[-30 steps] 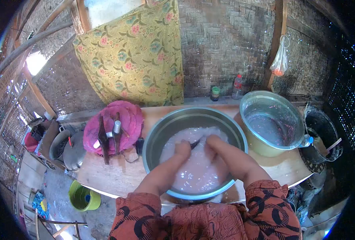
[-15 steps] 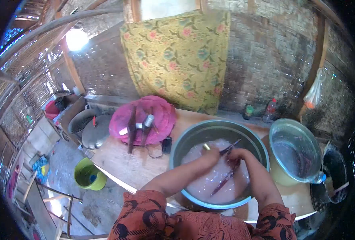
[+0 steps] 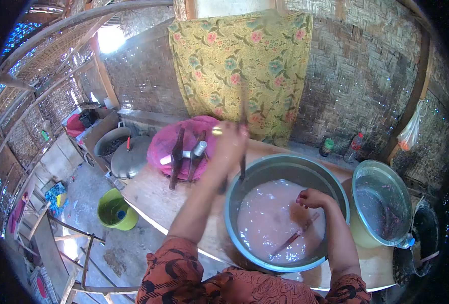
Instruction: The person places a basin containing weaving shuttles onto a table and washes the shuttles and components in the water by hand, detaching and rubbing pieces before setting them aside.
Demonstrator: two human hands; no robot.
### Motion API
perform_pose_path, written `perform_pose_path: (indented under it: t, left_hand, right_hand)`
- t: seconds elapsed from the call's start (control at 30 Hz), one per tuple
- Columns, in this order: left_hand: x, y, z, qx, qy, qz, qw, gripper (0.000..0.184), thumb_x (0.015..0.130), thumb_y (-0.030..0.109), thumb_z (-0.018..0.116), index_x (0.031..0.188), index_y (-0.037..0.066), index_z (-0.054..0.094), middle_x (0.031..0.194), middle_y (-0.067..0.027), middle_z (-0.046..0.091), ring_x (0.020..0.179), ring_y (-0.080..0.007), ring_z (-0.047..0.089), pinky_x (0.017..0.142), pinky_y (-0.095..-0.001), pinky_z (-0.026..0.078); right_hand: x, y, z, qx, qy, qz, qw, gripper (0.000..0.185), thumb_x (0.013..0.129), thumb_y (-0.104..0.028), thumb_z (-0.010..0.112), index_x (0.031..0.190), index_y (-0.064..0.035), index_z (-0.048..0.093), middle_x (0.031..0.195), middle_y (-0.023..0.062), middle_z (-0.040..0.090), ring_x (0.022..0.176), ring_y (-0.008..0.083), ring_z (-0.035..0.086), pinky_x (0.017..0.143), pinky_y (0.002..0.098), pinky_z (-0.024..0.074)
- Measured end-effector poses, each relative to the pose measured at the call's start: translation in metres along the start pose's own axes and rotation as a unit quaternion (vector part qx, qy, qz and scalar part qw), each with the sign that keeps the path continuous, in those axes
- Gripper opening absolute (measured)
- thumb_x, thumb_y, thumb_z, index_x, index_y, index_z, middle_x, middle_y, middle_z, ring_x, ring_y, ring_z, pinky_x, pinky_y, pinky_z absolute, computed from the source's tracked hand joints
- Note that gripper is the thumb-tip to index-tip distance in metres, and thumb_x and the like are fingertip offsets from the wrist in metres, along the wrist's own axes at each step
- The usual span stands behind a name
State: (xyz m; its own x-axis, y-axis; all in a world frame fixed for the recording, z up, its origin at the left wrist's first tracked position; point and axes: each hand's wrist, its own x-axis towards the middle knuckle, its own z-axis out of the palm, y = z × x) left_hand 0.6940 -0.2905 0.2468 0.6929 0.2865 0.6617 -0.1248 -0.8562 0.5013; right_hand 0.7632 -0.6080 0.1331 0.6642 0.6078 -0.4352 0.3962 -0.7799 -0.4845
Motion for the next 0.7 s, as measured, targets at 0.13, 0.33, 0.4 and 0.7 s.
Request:
perform_pose_path:
  t: [0.13, 0.33, 0.4, 0.7]
  left_hand:
    - [0.046, -0.142, -0.013, 0.264, -0.02, 0.016, 0.964, 0.045, 0.096, 0.028, 0.019, 0.094, -0.005, 0.051, 0.081, -0.0272, 0.06, 0.08, -0.0432, 0.058, 0.086, -0.0483, 0.037]
    - [0.057, -0.235, -0.03, 0.418, -0.133, -0.092, 0.894, 0.048, 0.091, 0.041, 0.033, 0.103, -0.001, 0.054, 0.095, -0.0284, 0.06, 0.091, -0.0425, 0.057, 0.091, -0.0498, 0.036]
    - [0.049, -0.229, -0.027, 0.34, -0.11, -0.164, 0.92, 0.054, 0.083, 0.044, 0.049, 0.115, 0.001, 0.049, 0.106, -0.0293, 0.055, 0.104, -0.0424, 0.05, 0.095, -0.0474, 0.034]
    - [-0.029, -0.199, -0.025, 0.229, 0.072, -0.11, 0.965, 0.071, 0.068, 0.029, 0.071, 0.124, 0.001, 0.038, 0.112, -0.0269, 0.05, 0.107, -0.0435, 0.047, 0.09, -0.0429, 0.041]
  right_hand:
    - [0.005, 0.005, 0.003, 0.015, -0.032, 0.016, 0.999, 0.028, 0.083, -0.024, 0.055, 0.101, -0.0037, 0.061, 0.092, 0.0085, 0.064, 0.078, 0.0174, 0.061, 0.071, 0.0322, 0.0486]
    - [0.004, 0.001, 0.03, -0.08, -0.285, -0.052, 0.954, 0.035, 0.077, -0.027, 0.061, 0.102, -0.0039, 0.061, 0.093, 0.0088, 0.064, 0.088, 0.0203, 0.058, 0.077, 0.0345, 0.0457]
    - [0.017, 0.006, 0.062, -0.314, -0.367, -0.085, 0.872, 0.032, 0.076, -0.027, 0.061, 0.098, -0.0043, 0.062, 0.089, 0.0092, 0.063, 0.085, 0.0192, 0.057, 0.075, 0.0352, 0.0449]
    - [0.053, 0.057, 0.044, -0.109, -0.257, -0.039, 0.959, 0.028, 0.067, -0.03, 0.07, 0.08, -0.0059, 0.068, 0.087, 0.0069, 0.066, 0.088, 0.0229, 0.06, 0.077, 0.034, 0.0462]
